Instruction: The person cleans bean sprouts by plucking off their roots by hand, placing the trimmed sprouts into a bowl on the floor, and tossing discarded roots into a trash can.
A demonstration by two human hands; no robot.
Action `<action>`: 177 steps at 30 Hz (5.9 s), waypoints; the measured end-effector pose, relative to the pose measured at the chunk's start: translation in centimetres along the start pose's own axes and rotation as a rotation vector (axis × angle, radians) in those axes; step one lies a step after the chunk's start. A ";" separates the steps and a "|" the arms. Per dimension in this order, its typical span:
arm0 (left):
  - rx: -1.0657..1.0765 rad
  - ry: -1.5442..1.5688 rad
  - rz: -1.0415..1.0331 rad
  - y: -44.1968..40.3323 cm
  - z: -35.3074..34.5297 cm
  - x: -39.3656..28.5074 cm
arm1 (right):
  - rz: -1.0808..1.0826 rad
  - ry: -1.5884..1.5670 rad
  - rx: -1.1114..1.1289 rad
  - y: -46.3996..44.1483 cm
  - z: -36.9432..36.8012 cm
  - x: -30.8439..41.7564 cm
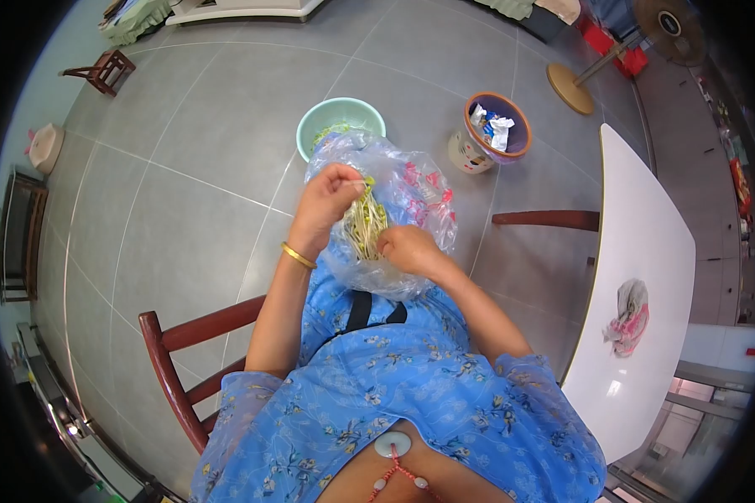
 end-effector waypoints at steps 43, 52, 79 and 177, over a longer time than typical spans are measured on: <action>0.007 -0.686 -0.134 0.7 0.1 2.6 | -0.156 -0.808 -0.176 2.1 4.3 -0.7; 0.130 -0.122 -0.035 1.0 -3.2 0.0 | -0.126 -1.058 0.068 0.9 3.5 1.3; -0.048 0.521 0.056 -1.5 -1.5 -1.5 | 0.297 0.079 -1.172 -8.5 30.4 -8.3; -0.019 0.487 -0.005 1.5 0.6 -0.1 | -0.023 -0.338 -0.428 2.0 2.2 0.6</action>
Point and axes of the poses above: each hand's wrist, its own y-axis away from the middle knuckle, its own z-axis out of the back of the hand, x = y × z, the point moved 3 cm from there along -y, towards the middle knuckle, and after that the axes turned 13 degrees about -y, right-handed, at the moved point
